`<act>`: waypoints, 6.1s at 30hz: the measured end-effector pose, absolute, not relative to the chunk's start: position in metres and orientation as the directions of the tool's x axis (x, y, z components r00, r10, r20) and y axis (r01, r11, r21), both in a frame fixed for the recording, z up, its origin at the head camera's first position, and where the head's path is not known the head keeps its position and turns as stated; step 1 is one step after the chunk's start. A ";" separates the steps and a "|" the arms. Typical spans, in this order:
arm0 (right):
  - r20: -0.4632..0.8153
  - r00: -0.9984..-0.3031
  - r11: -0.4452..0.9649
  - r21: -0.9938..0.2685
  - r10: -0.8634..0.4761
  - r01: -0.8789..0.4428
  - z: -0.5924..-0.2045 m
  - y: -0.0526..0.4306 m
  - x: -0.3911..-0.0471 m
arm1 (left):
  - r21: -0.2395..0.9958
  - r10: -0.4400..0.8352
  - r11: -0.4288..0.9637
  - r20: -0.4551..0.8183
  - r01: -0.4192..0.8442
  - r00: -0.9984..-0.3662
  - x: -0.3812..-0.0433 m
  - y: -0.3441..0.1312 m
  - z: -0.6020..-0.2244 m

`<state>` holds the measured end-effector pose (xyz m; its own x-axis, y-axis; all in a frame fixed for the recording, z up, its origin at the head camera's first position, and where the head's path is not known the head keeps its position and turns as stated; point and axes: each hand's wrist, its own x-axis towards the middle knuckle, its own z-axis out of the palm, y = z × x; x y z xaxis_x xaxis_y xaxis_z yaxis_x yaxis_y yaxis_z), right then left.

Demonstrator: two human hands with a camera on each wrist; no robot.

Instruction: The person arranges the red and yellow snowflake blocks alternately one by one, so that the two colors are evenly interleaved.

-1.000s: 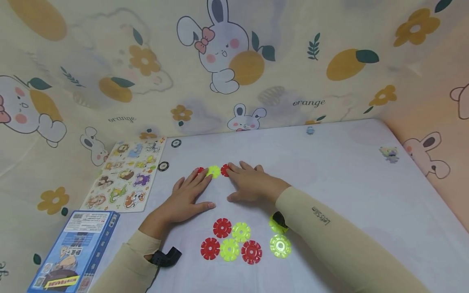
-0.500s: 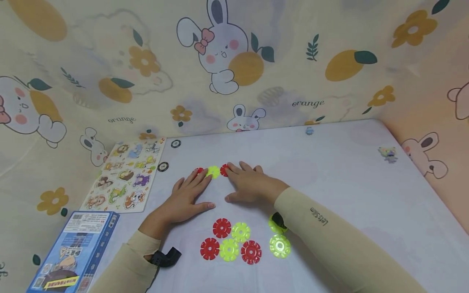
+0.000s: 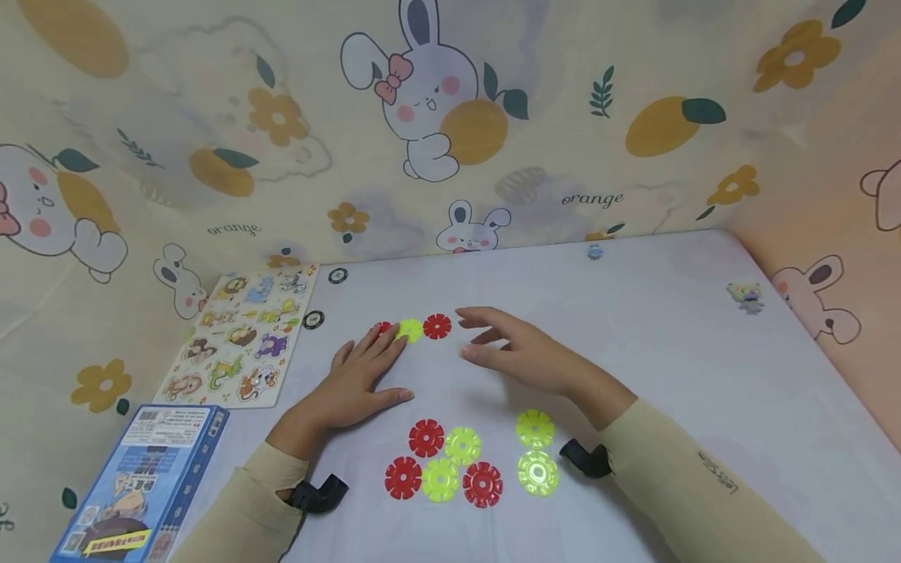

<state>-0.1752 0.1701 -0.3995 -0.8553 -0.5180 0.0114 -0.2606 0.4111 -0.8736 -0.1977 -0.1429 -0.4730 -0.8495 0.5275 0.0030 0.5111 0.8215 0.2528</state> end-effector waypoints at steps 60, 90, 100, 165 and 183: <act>-0.088 -0.940 0.713 -0.676 -0.330 -0.187 -0.444 0.187 -0.199 | 0.270 0.538 0.813 -0.015 0.515 -0.843 -0.197 -0.143 -0.470; -0.102 -0.887 0.871 -0.268 -0.450 -0.411 -0.445 0.149 -0.206 | 0.273 0.532 0.815 -0.005 0.510 -0.847 -0.197 -0.144 -0.470; -0.120 -0.897 0.878 -0.297 -0.425 -0.376 -0.443 0.147 -0.205 | 0.267 0.541 0.811 0.000 0.521 -0.841 -0.199 -0.144 -0.473; -0.148 -0.881 0.461 -0.883 -0.450 -0.086 -0.439 0.194 -0.118 | 0.248 0.537 0.814 0.020 0.525 -0.843 -0.198 -0.144 -0.475; -0.153 -0.987 0.327 -0.936 -0.040 0.132 -0.453 0.213 -0.202 | 0.251 0.537 0.813 0.025 0.525 -0.843 -0.198 -0.144 -0.474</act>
